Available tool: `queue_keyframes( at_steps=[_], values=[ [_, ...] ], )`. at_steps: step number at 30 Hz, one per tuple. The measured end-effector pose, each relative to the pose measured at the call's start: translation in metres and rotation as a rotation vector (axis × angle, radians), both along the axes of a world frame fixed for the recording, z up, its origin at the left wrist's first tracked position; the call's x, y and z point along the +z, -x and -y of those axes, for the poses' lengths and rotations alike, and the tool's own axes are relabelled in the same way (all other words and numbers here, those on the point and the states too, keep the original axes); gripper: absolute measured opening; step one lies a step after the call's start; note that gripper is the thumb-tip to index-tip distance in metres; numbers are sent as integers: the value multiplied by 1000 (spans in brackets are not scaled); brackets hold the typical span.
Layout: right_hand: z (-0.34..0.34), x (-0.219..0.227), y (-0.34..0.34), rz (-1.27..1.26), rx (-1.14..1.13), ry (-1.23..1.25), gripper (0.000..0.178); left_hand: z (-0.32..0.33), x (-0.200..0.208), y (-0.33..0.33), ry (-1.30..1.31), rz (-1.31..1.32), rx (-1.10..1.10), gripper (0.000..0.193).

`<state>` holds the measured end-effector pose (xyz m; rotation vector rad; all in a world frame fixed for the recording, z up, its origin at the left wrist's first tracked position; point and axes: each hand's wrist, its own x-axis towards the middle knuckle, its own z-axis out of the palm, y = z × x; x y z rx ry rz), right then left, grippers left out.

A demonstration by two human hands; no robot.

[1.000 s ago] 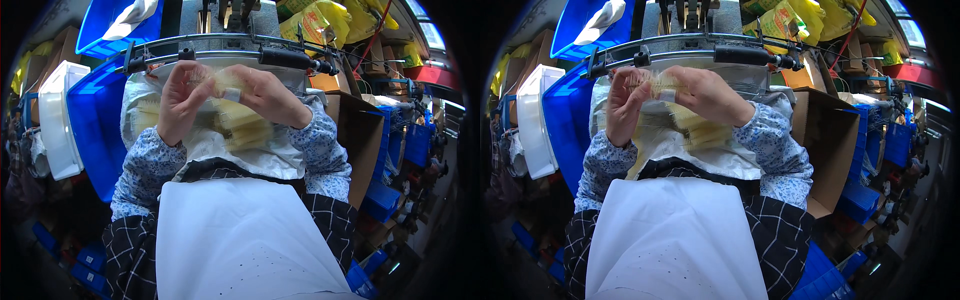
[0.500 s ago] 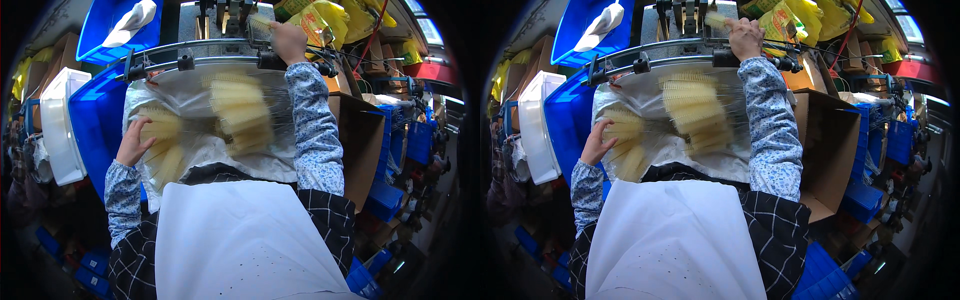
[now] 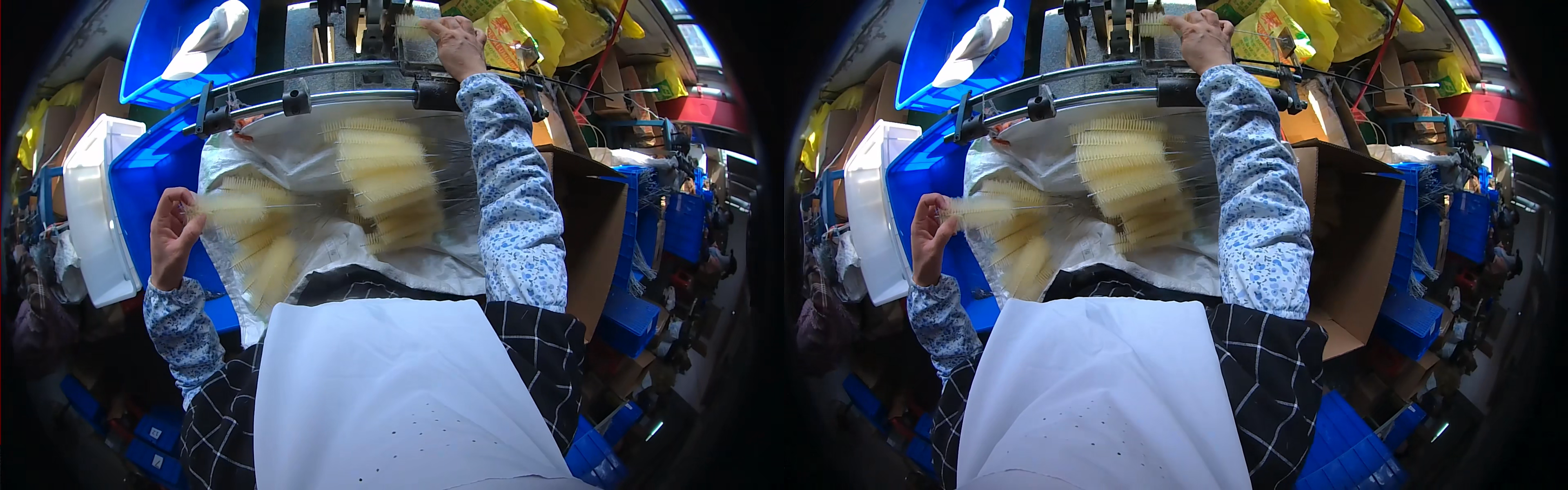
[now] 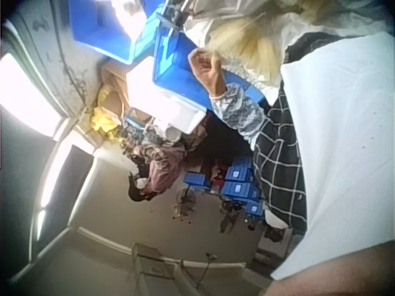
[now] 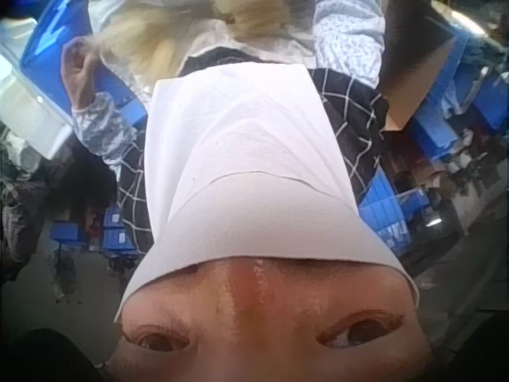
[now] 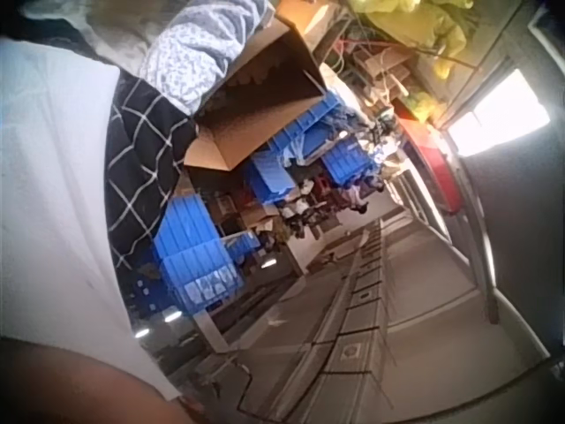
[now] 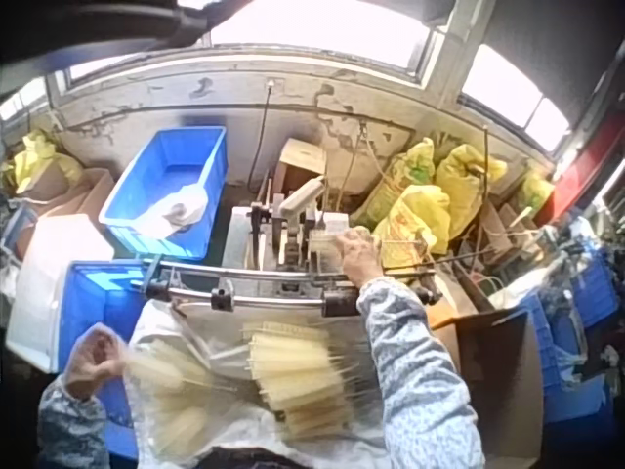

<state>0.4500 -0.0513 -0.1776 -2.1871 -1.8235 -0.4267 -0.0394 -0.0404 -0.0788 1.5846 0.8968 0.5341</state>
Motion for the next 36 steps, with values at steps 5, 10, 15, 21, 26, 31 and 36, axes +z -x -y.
queue_keyframes(
  at_steps=[5,10,15,21,26,31,36],
  values=[
    [12,-3,-12,109,-32,-110,35,-5,21,8,-64,63,57,24],
    [52,17,-12,-11,-316,4,45,-2,24,16,-235,59,172,26],
    [52,0,-19,-264,-201,-172,38,-7,31,27,-181,337,339,29],
    [38,10,9,-326,-206,-148,35,-13,46,55,-95,580,415,33],
    [23,13,36,-290,-203,-153,36,-12,52,72,-28,650,382,33],
    [3,23,72,-291,-214,-94,35,-10,58,50,-20,656,317,33],
    [-10,27,98,-281,-197,-72,31,-6,63,20,-37,645,277,34]
  ],
)
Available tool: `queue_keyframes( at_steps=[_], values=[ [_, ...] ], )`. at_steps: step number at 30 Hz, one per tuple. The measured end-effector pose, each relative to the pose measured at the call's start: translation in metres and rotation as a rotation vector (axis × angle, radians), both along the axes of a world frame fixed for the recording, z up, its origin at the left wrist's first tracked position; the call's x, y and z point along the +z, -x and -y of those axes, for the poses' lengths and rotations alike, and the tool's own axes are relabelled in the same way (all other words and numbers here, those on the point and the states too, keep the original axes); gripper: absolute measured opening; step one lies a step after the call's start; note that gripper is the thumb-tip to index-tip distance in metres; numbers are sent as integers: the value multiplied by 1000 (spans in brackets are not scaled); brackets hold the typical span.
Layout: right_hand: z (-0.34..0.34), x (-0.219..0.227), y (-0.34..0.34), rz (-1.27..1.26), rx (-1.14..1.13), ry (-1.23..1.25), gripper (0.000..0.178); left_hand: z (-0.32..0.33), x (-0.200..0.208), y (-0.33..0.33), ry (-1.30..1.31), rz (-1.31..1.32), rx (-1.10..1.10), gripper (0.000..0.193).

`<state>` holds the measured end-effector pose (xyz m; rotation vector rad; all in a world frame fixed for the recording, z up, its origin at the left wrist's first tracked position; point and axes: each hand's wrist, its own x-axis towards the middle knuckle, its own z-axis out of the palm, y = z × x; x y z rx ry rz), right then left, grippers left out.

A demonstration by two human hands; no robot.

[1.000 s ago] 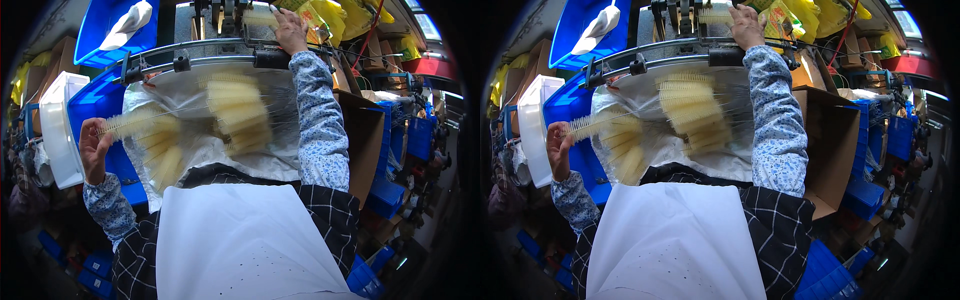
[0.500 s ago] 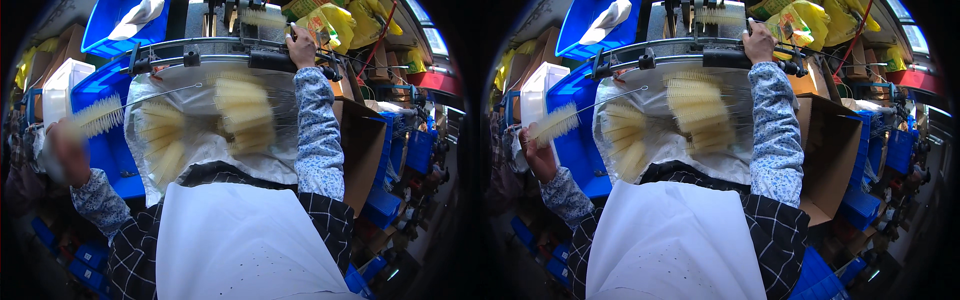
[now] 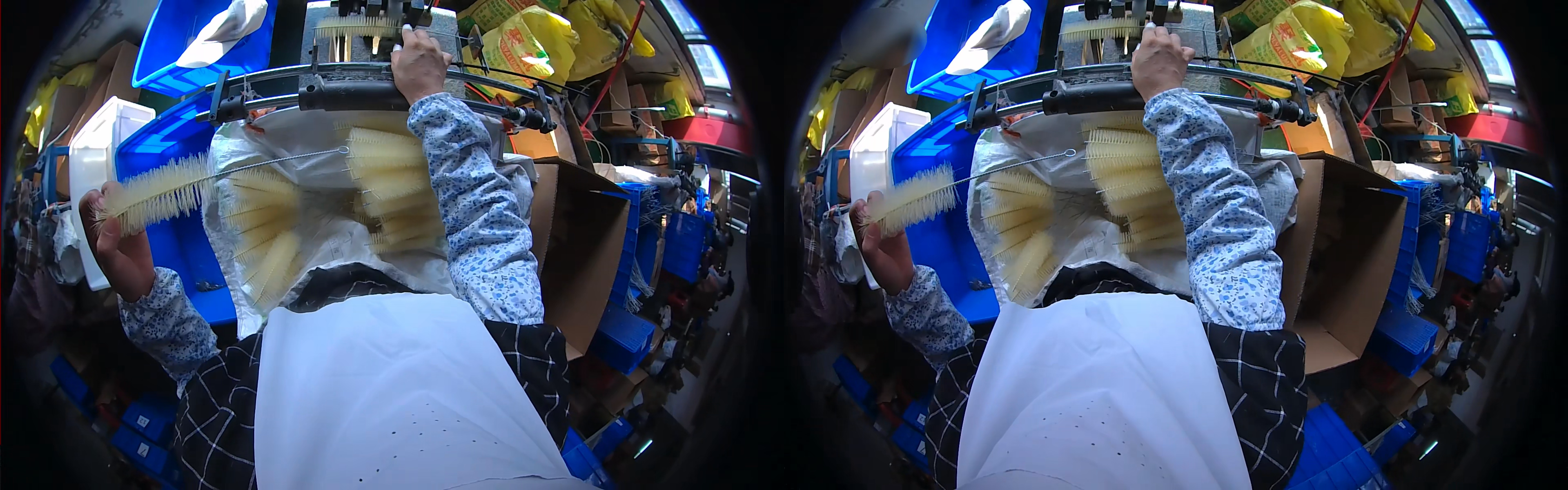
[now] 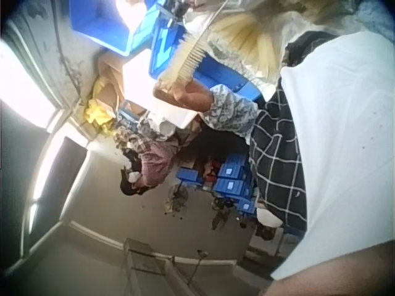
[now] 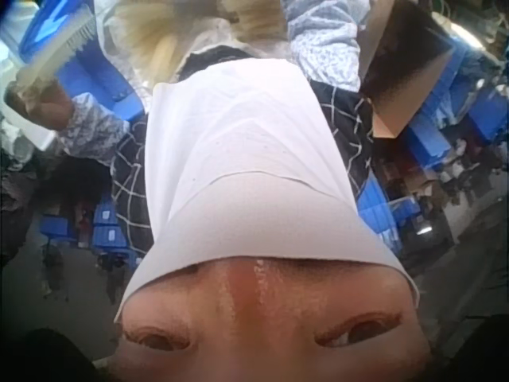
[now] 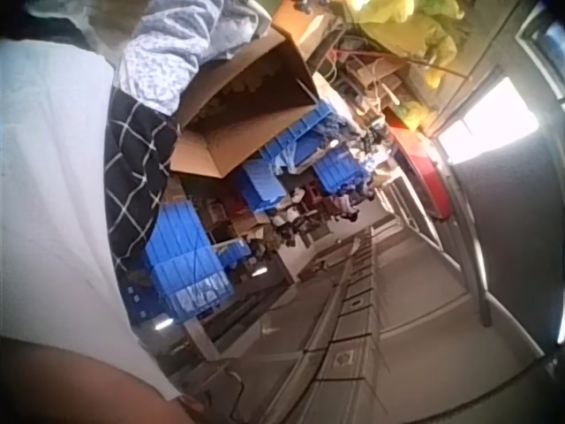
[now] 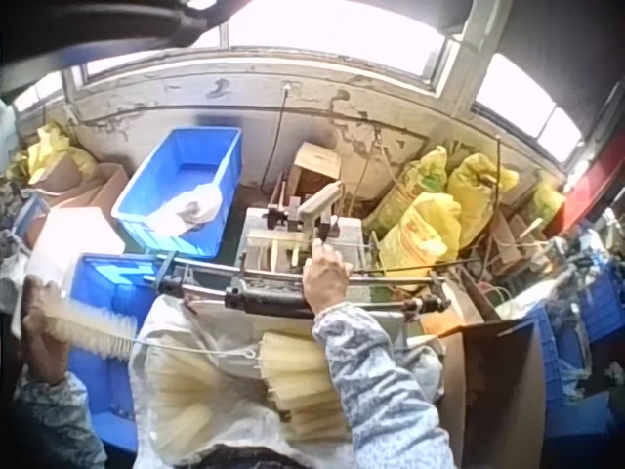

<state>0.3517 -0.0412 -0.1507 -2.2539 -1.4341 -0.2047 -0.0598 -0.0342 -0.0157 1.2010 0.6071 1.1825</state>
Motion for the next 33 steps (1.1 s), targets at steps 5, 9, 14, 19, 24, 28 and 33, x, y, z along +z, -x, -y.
queue_keyframes(
  at_steps=[5,9,14,19,24,28,33],
  values=[
    [5,0,-5,42,13,41,33,-5,-5,3,-29,16,-38,36],
    [21,-10,-38,26,12,-41,33,-8,-11,18,-3,54,-9,37],
    [45,-25,-94,-2,23,-34,34,-11,-20,20,19,88,-20,36],
    [57,-9,-159,-192,67,12,30,-8,-18,-11,95,92,-24,34],
    [61,-8,-167,489,-44,277,26,-2,-19,-81,45,-40,-251,33],
    [89,40,-167,132,35,378,27,1,-19,-115,-48,-119,-389,32],
    [136,86,-115,-702,463,344,41,12,-14,-166,-156,-143,-511,27]
  ],
)
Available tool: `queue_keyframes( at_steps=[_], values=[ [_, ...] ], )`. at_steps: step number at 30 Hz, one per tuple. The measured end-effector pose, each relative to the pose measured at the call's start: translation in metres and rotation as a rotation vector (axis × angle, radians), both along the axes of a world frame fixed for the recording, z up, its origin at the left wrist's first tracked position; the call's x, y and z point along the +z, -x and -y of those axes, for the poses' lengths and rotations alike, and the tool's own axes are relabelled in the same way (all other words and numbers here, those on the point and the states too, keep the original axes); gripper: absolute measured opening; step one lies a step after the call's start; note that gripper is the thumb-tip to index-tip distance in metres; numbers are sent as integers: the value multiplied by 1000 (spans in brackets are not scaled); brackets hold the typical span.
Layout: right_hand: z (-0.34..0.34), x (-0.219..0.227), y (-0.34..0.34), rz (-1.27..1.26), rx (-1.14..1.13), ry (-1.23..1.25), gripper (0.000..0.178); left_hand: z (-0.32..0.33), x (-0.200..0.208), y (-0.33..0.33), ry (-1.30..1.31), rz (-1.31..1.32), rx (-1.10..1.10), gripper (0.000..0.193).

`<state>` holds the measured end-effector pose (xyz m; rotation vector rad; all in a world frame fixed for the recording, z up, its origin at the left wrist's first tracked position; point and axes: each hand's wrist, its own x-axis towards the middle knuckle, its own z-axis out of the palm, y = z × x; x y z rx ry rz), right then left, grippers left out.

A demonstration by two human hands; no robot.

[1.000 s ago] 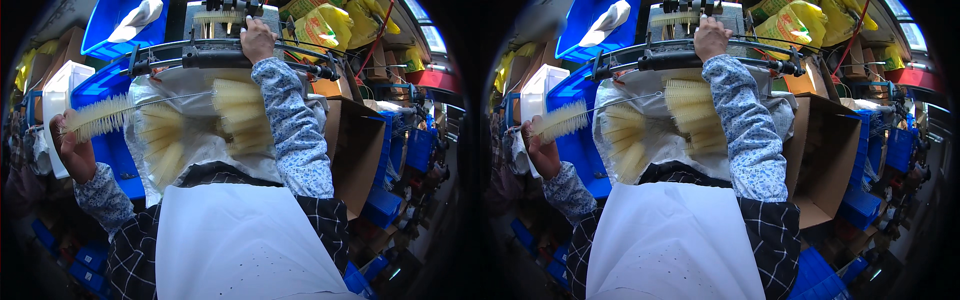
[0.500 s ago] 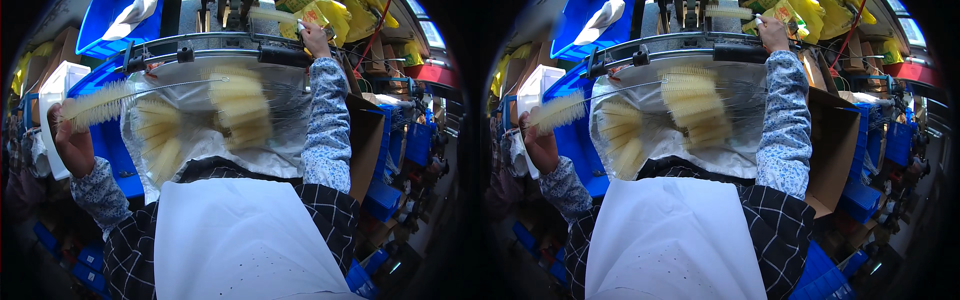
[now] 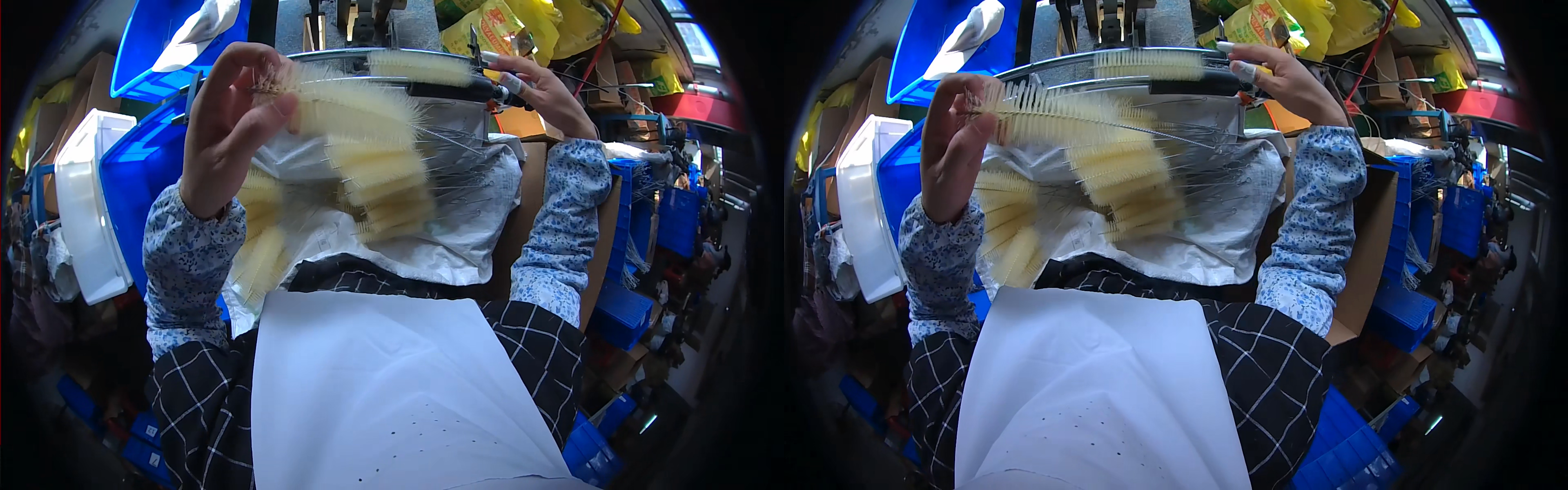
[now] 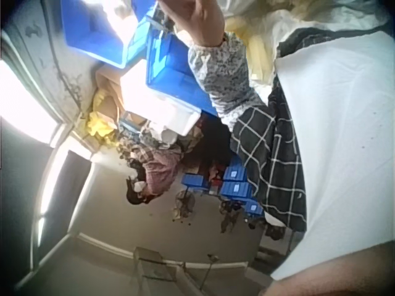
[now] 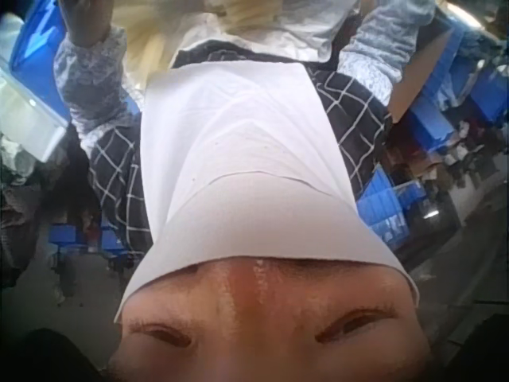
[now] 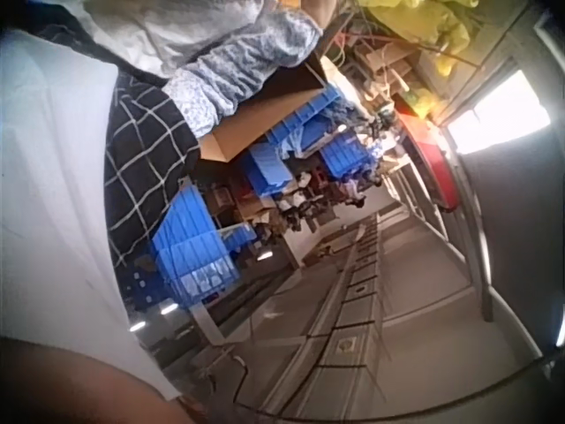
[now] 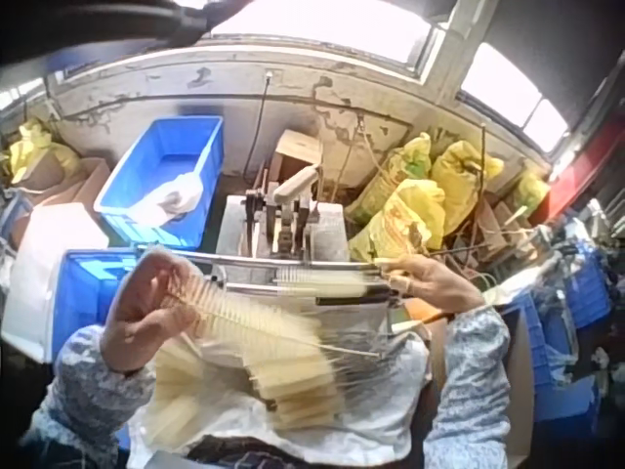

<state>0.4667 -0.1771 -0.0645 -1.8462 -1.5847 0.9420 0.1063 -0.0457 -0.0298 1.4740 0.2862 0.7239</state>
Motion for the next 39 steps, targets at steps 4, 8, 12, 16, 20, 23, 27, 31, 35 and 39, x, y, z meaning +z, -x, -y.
queue_keyframes(
  at_steps=[4,8,12,16,20,23,27,31,35,39],
  values=[
    [-6,27,69,-218,260,25,45,9,-20,-46,-134,51,-31,26],
    [-22,11,116,-571,143,-81,38,8,-39,-61,-195,-71,31,32],
    [-59,-46,66,162,-168,-414,23,3,-34,-68,-562,-369,172,47],
    [-73,-81,43,944,-377,-436,28,13,-71,-92,-1052,-893,-315,76],
    [-85,-88,44,906,-415,-351,31,9,-85,-111,-1009,-1207,-528,103],
    [-93,-89,46,910,-397,-386,30,13,-97,-114,-880,-1278,-584,112],
    [-92,-90,43,889,-369,-388,28,34,-106,-108,-827,-1190,-637,115],
    [-93,-98,41,877,-324,-399,24,64,-117,-91,-861,-1086,-639,112],
    [-99,-97,35,858,-336,-332,25,66,-131,-87,-907,-990,-561,110],
    [-117,-102,29,886,-252,-406,28,52,-122,-90,-865,-975,-589,104]
  ],
)
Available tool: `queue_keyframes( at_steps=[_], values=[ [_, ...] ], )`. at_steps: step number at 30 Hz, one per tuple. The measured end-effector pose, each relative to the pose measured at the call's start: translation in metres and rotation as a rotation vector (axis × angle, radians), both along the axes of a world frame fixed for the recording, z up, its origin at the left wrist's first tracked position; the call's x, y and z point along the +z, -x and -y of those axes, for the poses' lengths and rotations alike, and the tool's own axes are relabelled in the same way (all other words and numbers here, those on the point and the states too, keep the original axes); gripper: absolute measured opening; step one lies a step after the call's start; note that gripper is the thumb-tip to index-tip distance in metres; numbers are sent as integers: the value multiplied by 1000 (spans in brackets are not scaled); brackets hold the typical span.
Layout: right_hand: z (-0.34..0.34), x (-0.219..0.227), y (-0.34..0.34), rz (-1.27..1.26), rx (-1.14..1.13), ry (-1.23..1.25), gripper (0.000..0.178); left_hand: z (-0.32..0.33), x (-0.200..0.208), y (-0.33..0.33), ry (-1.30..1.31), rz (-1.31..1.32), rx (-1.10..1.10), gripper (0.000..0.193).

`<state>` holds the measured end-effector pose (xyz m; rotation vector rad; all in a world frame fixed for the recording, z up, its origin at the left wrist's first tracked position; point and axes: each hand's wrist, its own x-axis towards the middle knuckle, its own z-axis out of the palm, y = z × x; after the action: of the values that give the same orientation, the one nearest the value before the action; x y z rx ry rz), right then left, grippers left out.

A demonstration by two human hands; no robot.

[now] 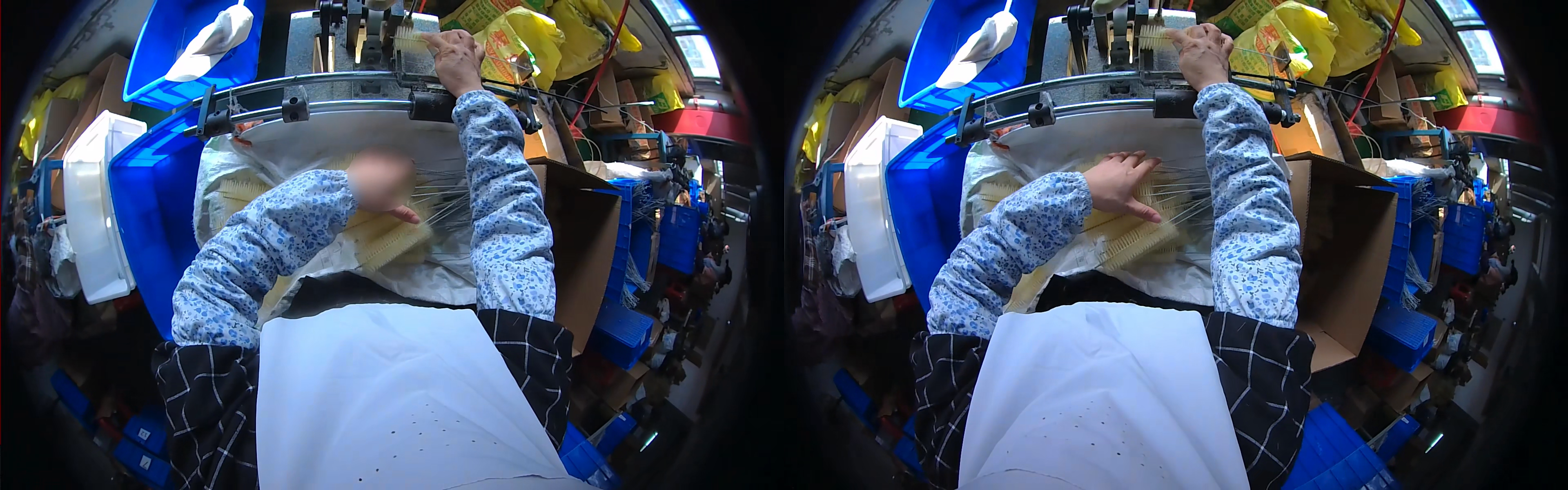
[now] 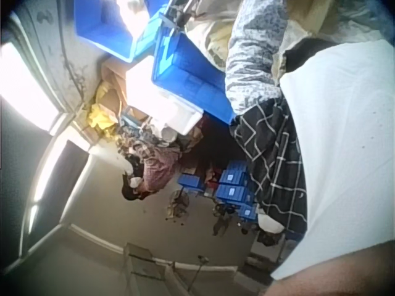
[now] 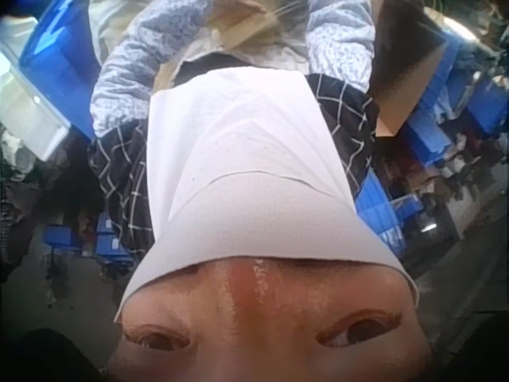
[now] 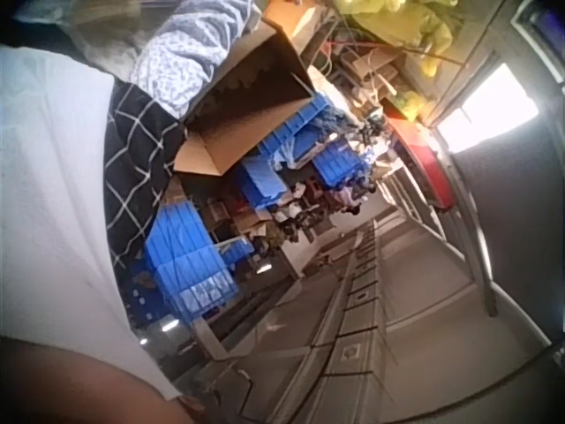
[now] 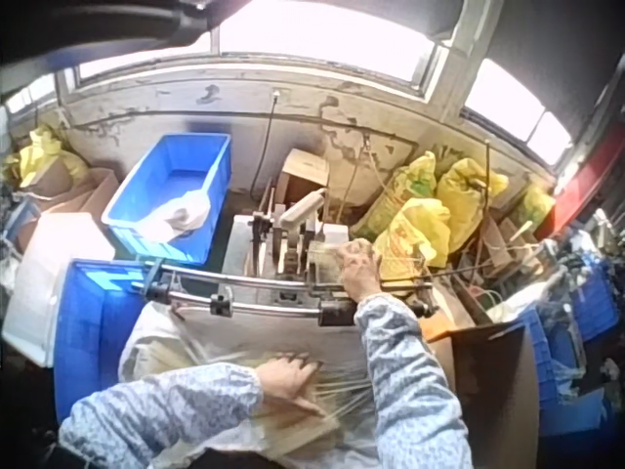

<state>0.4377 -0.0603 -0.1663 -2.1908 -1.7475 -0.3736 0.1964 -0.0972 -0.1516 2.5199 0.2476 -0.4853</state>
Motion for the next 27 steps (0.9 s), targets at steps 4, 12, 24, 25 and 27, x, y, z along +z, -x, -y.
queue_keyframes(
  at_steps=[4,12,24,25,27],
  values=[
    [-7,-8,-12,10,28,78,29,-19,23,10,49,24,-19,92],
    [50,1,-30,-6,-298,-1,47,-97,50,146,-37,55,473,67],
    [24,-2,-4,-291,-185,-108,35,-82,9,222,196,124,763,44],
    [21,-1,1,-285,-181,-120,34,-79,11,219,211,190,747,42],
    [17,2,12,-267,-183,-142,34,-78,15,213,334,119,808,38]
  ],
)
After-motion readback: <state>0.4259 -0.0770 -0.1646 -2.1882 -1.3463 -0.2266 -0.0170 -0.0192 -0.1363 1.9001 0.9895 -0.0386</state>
